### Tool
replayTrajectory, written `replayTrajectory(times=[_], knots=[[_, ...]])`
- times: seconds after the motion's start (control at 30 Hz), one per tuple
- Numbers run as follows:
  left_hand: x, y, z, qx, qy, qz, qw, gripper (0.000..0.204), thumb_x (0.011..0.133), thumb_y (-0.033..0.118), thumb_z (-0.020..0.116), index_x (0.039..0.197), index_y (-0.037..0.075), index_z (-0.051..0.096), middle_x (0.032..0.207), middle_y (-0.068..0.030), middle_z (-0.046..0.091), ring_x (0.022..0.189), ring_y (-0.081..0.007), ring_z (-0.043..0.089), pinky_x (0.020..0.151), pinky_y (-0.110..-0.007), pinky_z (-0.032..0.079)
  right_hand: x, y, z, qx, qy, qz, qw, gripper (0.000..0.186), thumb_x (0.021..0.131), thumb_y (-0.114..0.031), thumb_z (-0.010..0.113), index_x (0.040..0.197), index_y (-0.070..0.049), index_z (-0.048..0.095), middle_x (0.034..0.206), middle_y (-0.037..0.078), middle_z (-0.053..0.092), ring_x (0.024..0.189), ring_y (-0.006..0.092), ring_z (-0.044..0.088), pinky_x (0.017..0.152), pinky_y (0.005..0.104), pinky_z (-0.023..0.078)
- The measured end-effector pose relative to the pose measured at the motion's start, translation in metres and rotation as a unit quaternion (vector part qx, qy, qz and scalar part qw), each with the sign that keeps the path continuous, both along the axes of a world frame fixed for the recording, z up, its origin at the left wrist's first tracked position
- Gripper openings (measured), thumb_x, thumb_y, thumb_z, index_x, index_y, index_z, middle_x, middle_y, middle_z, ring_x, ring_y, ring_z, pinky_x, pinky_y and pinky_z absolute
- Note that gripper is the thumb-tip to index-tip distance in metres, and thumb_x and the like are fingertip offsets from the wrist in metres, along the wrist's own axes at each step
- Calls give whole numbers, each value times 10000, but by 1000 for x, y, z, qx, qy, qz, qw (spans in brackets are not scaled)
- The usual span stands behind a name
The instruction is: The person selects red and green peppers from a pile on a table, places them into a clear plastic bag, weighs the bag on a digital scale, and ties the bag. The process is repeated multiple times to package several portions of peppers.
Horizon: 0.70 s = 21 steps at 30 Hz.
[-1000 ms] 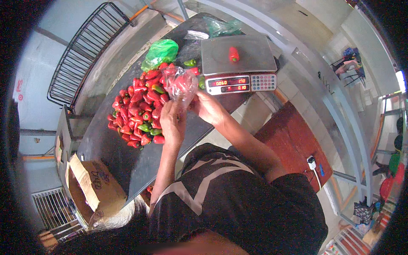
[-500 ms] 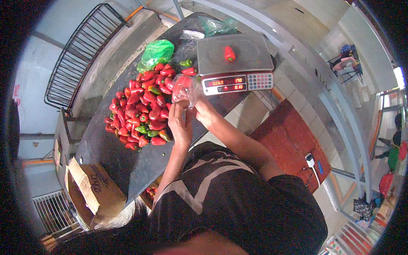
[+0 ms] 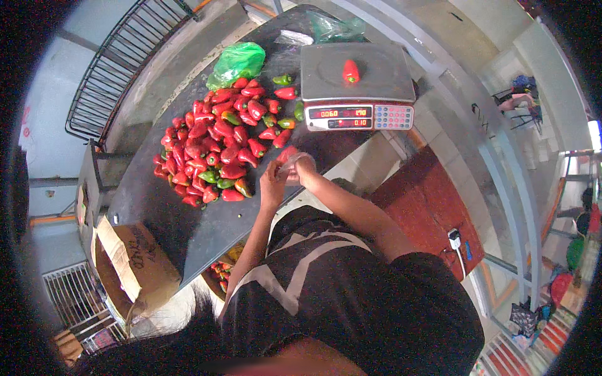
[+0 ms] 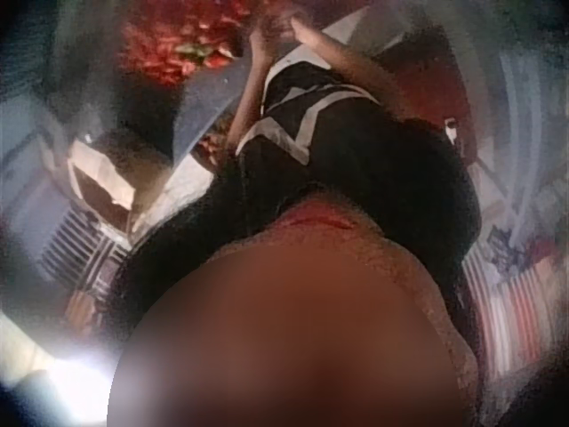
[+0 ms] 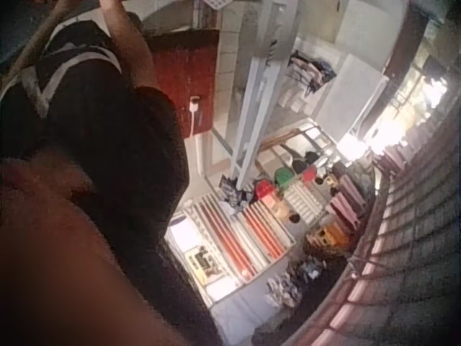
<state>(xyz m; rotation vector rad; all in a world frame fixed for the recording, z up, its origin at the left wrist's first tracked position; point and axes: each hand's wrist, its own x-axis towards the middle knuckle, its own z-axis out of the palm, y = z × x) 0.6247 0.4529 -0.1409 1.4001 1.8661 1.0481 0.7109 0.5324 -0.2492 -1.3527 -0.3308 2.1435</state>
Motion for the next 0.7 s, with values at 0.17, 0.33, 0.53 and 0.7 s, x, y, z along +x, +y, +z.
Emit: replayTrajectory(times=[0.17, 0.33, 0.53, 0.7], knots=[[-4, 6, -12, 15, 25, 50, 998, 174, 811, 59, 624, 971, -3, 598, 858, -183, 633, 786, -312, 634, 717, -387, 482, 6, 1, 8, 144, -83, 99, 981, 234, 911, -256, 533, 964, -48, 626, 761, 122, 656, 635, 275, 679, 589, 398, 583], [-11, 22, 3, 41, 33, 80, 995, 149, 818, 50, 615, 954, -5, 591, 836, -184, 629, 772, -312, 628, 712, -383, 481, 21, 3, 77, 365, -237, 185, 881, 301, 856, -88, 623, 1138, 2, 568, 885, 94, 663, 801, 154, 661, 695, 300, 541], [-15, 28, 8, 40, 25, 117, 992, 212, 789, 79, 630, 980, -5, 592, 895, -193, 649, 832, -331, 643, 745, -384, 486, 116, 124, 161, 627, -343, 12, 699, 209, 881, -100, 597, 1084, -54, 616, 967, 142, 642, 883, 263, 630, 799, 382, 491], [-15, 20, 6, 41, 28, 109, 993, 230, 778, 54, 621, 998, -1, 587, 894, -196, 626, 858, -356, 621, 768, -402, 480, 152, 222, 156, 644, -600, 206, 427, 492, 831, -87, 644, 1303, -198, 565, 1169, 165, 547, 1065, 372, 560, 923, 423, 470]])
